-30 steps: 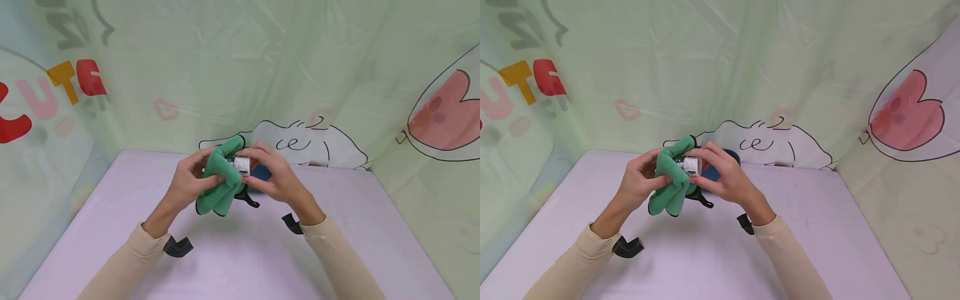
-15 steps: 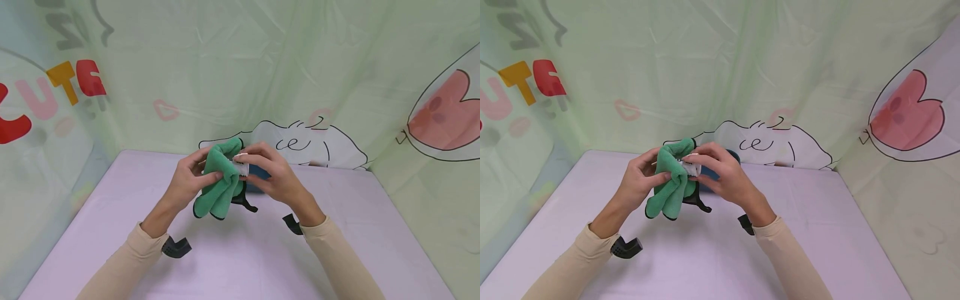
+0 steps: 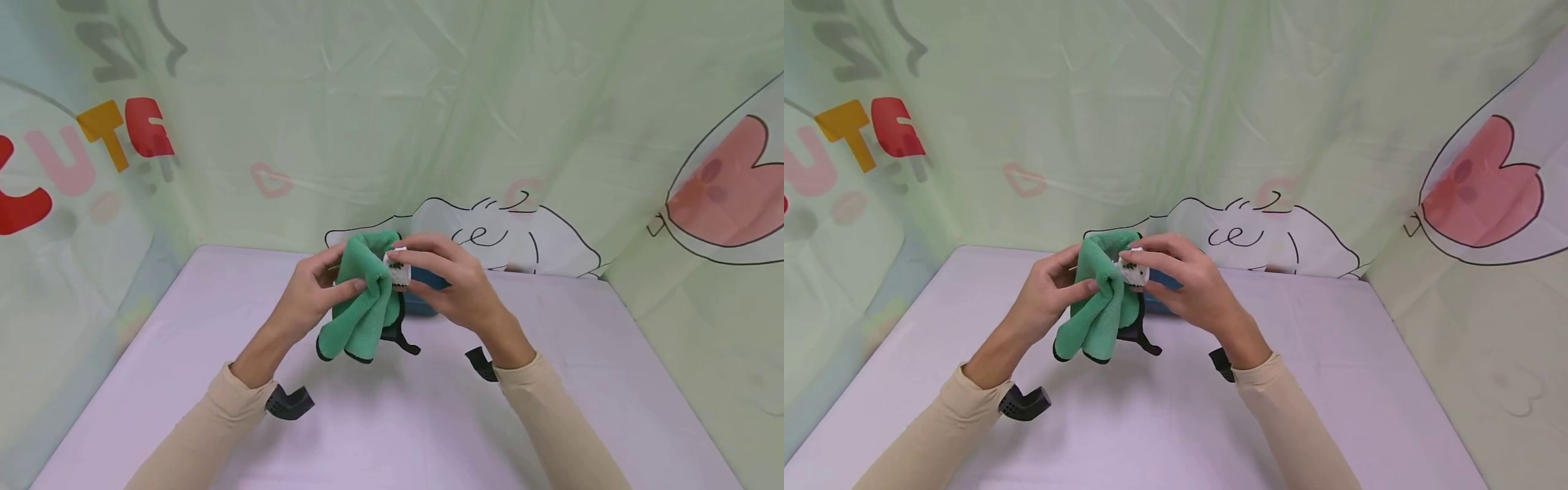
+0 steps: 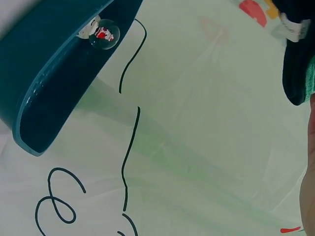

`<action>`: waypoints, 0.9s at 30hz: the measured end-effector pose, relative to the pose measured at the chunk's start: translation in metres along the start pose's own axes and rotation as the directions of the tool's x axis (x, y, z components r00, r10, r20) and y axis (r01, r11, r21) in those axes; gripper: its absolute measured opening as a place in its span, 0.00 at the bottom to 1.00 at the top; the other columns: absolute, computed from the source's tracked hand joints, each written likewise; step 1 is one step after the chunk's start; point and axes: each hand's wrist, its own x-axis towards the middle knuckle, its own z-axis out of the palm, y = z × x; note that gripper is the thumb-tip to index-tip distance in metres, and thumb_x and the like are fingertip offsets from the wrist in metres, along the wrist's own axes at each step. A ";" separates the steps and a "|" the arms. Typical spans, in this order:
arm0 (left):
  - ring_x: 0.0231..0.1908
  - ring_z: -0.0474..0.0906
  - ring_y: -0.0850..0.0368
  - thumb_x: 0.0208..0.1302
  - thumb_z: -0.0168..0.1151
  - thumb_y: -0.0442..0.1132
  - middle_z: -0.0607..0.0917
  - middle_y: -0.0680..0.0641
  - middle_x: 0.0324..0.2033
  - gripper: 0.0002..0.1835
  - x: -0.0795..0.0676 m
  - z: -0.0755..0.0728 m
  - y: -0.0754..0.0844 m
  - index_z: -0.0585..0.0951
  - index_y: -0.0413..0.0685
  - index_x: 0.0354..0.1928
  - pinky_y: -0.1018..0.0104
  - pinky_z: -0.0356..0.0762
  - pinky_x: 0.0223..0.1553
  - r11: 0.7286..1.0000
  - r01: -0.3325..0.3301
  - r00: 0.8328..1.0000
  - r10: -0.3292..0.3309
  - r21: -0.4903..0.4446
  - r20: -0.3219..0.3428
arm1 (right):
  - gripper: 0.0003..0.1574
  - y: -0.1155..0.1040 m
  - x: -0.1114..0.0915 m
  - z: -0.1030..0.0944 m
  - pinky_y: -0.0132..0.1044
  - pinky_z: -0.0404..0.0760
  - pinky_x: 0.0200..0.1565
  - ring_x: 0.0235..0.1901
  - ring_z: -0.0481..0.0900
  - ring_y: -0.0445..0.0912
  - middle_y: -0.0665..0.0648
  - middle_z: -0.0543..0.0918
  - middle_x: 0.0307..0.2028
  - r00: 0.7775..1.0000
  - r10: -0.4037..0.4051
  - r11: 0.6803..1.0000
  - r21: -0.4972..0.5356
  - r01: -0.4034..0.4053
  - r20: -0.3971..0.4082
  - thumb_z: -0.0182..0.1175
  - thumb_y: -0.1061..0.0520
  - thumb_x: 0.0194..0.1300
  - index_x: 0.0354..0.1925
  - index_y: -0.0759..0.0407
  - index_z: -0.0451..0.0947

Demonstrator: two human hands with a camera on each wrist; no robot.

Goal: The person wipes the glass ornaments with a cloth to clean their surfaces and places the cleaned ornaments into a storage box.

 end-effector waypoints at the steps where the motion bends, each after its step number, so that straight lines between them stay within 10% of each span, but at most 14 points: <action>1: 0.51 0.83 0.48 0.66 0.68 0.34 0.83 0.43 0.56 0.29 0.000 0.000 0.000 0.75 0.49 0.69 0.57 0.85 0.49 1.000 -0.018 1.000 0.018 0.010 0.005 | 0.32 0.000 0.000 0.000 0.31 0.80 0.55 0.53 0.80 0.55 0.65 0.82 0.51 1.000 0.005 1.000 0.002 -0.005 0.004 0.75 0.74 0.50 0.55 0.64 0.82; 18: 0.59 0.78 0.45 0.64 0.71 0.33 0.80 0.40 0.60 0.24 0.000 0.000 -0.003 0.79 0.33 0.60 0.54 0.87 0.46 0.946 -0.325 0.945 0.325 -0.003 0.024 | 0.33 -0.006 -0.001 0.006 0.32 0.81 0.43 0.38 0.81 0.46 0.56 0.85 0.41 0.988 0.152 0.988 0.031 -0.152 0.012 0.66 0.40 0.67 0.56 0.64 0.81; 27: 0.61 0.77 0.46 0.59 0.71 0.24 0.79 0.35 0.61 0.24 0.002 0.002 -0.003 0.80 0.30 0.59 0.58 0.87 0.45 0.913 -0.405 0.914 0.404 0.052 0.026 | 0.26 -0.006 -0.001 0.008 0.37 0.82 0.38 0.34 0.82 0.46 0.54 0.86 0.39 0.967 0.255 0.963 0.089 -0.256 0.022 0.68 0.46 0.68 0.54 0.64 0.82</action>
